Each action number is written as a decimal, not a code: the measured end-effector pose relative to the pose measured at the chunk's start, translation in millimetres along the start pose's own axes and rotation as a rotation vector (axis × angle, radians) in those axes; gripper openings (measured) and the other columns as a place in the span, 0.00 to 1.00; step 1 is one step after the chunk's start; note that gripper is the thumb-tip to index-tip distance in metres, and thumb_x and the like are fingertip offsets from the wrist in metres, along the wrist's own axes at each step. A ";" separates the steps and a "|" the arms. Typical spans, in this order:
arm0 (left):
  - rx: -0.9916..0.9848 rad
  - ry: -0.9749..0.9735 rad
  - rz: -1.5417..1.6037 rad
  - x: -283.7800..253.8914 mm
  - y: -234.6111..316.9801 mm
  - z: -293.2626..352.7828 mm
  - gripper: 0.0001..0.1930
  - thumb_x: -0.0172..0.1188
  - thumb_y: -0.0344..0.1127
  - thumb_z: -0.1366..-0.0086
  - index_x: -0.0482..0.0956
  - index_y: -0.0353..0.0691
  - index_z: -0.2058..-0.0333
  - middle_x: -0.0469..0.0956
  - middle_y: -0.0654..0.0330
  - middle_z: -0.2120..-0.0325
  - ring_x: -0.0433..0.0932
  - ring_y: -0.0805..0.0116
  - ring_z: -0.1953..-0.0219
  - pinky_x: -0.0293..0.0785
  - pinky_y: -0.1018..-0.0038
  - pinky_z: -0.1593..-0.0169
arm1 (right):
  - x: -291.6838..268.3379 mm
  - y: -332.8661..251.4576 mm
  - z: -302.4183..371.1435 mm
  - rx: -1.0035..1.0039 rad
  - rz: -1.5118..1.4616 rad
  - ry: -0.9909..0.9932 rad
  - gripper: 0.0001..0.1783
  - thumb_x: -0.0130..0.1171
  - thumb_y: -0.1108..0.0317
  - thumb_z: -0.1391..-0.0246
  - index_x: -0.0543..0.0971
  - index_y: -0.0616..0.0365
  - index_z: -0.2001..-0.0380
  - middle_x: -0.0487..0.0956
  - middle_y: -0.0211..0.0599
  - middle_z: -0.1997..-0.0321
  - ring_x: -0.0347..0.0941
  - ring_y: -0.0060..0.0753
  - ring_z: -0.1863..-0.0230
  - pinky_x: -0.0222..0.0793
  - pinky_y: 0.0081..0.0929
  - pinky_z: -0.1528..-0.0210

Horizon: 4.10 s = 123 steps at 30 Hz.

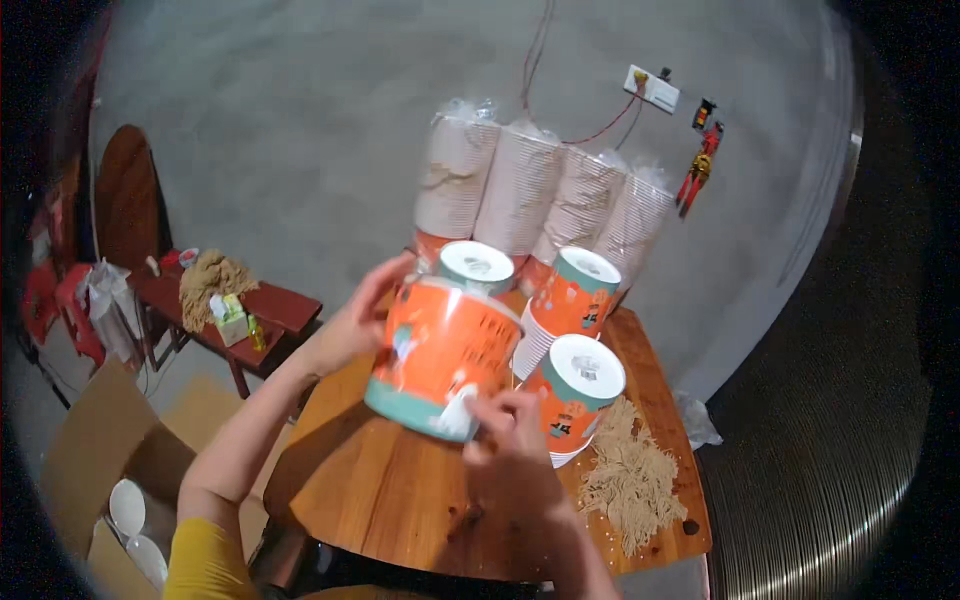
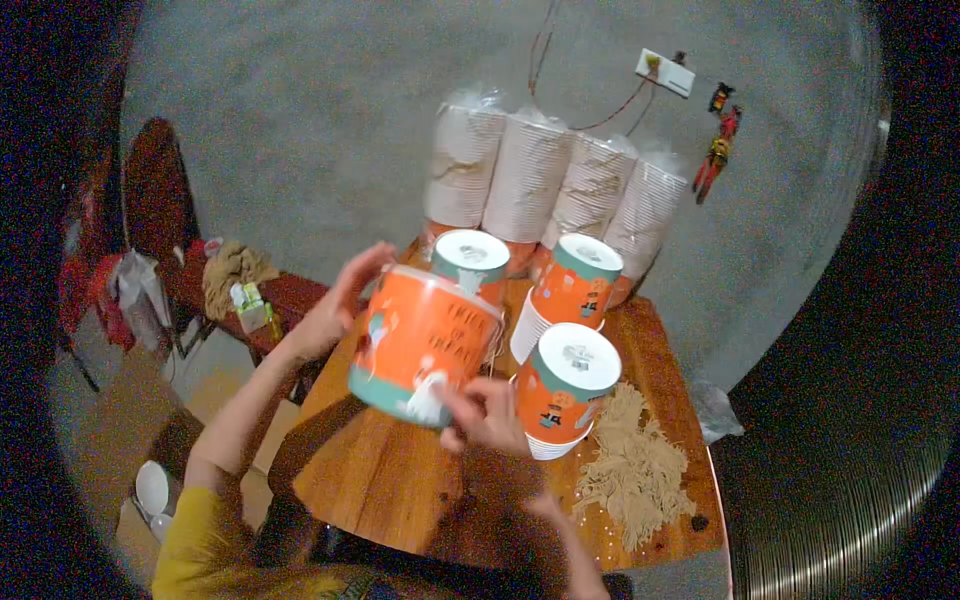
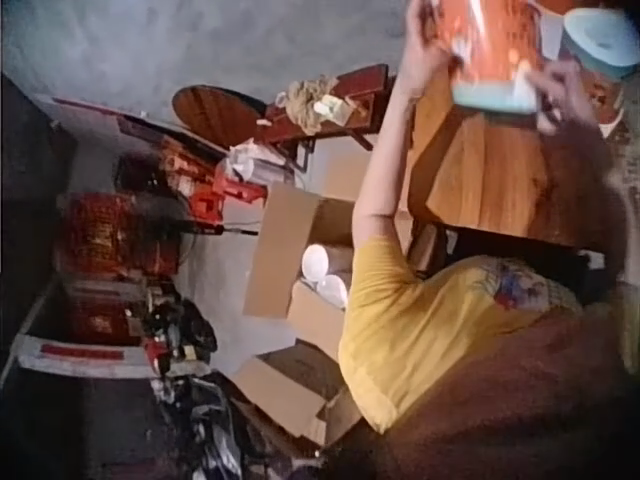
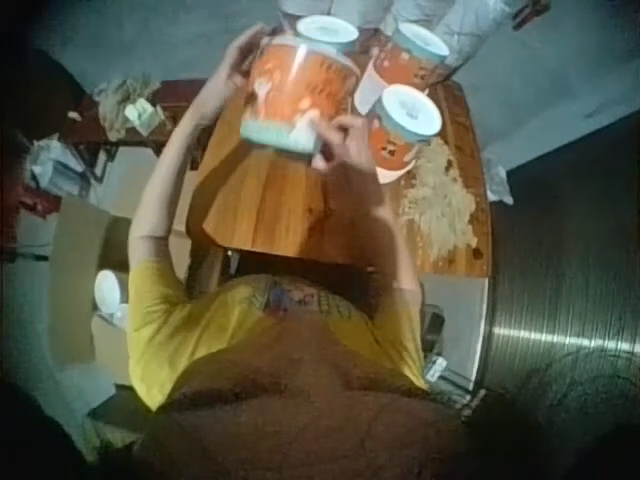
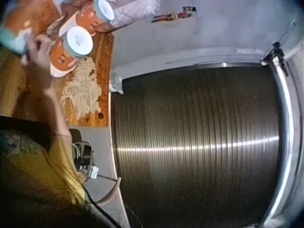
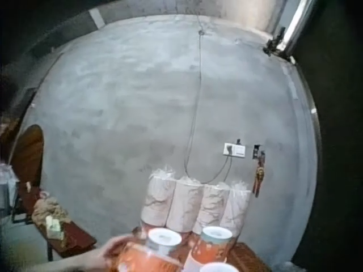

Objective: Attaching wire handles to paper buckets and stacking them on a table.

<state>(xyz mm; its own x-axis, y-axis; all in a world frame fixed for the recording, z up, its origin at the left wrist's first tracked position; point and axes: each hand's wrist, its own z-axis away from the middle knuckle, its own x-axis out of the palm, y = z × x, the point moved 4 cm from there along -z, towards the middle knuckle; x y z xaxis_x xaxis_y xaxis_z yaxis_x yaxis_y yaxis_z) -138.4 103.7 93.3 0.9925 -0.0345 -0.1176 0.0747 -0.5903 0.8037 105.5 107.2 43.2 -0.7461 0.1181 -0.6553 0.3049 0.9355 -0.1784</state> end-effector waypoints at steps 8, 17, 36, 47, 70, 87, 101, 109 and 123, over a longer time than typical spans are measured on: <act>0.048 -0.144 -0.587 15.7 -12.4 73.8 0.34 0.74 0.49 0.58 0.65 0.43 0.56 0.63 0.57 0.61 0.61 0.59 0.56 0.60 0.67 0.51 | 4.6 -10.8 26.6 0.070 0.029 -0.178 0.25 0.64 0.65 0.60 0.74 0.50 0.54 0.69 0.37 0.73 0.66 0.39 0.69 0.62 0.32 0.69; 0.201 -0.207 -0.740 60.8 -21.1 101.8 0.25 0.67 0.48 0.48 0.66 0.42 0.58 0.64 0.58 0.63 0.61 0.56 0.55 0.57 0.65 0.49 | -23.4 -7.0 -21.2 0.360 -0.493 0.170 0.05 0.54 0.75 0.46 0.78 0.64 0.71 0.72 0.29 0.78 0.64 0.17 0.79 0.59 0.16 0.76; -0.037 -0.027 -0.348 82.3 -43.4 104.3 0.07 0.54 0.39 0.36 0.73 0.43 0.68 0.72 0.65 0.70 0.68 0.68 0.59 0.56 0.69 0.48 | 7.5 8.3 -38.6 0.536 -0.847 0.099 0.09 0.51 0.68 0.40 0.77 0.63 0.66 0.74 0.26 0.76 0.67 0.14 0.76 0.65 0.14 0.74; -0.015 0.023 -0.545 82.8 -45.5 106.0 0.07 0.57 0.36 0.43 0.69 0.44 0.73 0.69 0.64 0.60 0.63 0.64 0.51 0.49 0.64 0.45 | -2.1 6.6 -30.8 0.467 -0.822 0.245 0.08 0.53 0.67 0.41 0.78 0.60 0.66 0.77 0.29 0.71 0.72 0.17 0.72 0.67 0.16 0.73; 0.036 0.034 -0.684 96.6 -28.3 113.4 0.03 0.58 0.36 0.45 0.74 0.48 0.73 0.70 0.67 0.70 0.64 0.66 0.50 0.40 0.49 0.40 | 10.0 9.6 -22.3 0.507 -0.899 0.419 0.09 0.46 0.66 0.37 0.70 0.59 0.70 0.68 0.28 0.78 0.62 0.15 0.79 0.58 0.12 0.78; 0.151 -0.059 -0.622 5.0 -22.5 76.6 0.03 0.52 0.31 0.47 0.68 0.42 0.75 0.65 0.62 0.71 0.61 0.64 0.61 0.56 0.68 0.52 | 5.6 35.5 7.8 0.684 -0.822 -0.430 0.24 0.58 0.72 0.50 0.72 0.55 0.47 0.76 0.23 0.71 0.69 0.14 0.70 0.65 0.15 0.65; 0.106 0.449 0.111 -83.6 31.9 -40.0 0.17 0.56 0.46 0.39 0.72 0.44 0.55 0.71 0.66 0.59 0.67 0.74 0.52 0.58 0.74 0.47 | 87.0 81.2 -73.3 0.726 -2.036 0.261 0.13 0.52 0.61 0.40 0.65 0.49 0.77 0.61 0.22 0.85 0.54 0.16 0.84 0.52 0.12 0.80; -0.032 0.312 -0.126 -46.9 -28.0 -24.8 0.21 0.52 0.38 0.36 0.67 0.38 0.45 0.68 0.59 0.49 0.64 0.69 0.44 0.57 0.73 0.40 | 146.9 147.6 -86.0 1.120 -2.264 0.807 0.10 0.59 0.61 0.44 0.70 0.47 0.76 0.70 0.22 0.80 0.58 0.12 0.84 0.55 0.10 0.84; 0.130 0.305 -0.806 -14.3 -108.2 -85.1 0.23 0.55 0.39 0.37 0.67 0.39 0.45 0.63 0.50 0.45 0.63 0.56 0.42 0.59 0.63 0.40 | 122.3 85.8 -31.2 0.994 -1.402 0.330 0.25 0.53 0.65 0.42 0.62 0.59 0.43 0.70 0.45 0.45 0.70 0.37 0.49 0.71 0.36 0.50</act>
<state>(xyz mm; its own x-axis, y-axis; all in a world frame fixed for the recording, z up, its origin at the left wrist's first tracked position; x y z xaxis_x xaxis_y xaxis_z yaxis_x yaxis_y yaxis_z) -152.4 236.7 57.6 0.6261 0.6398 -0.4457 0.7723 -0.4299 0.4677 22.0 212.3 -29.3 -0.7796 -0.3551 0.5159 -0.4986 -0.1467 -0.8543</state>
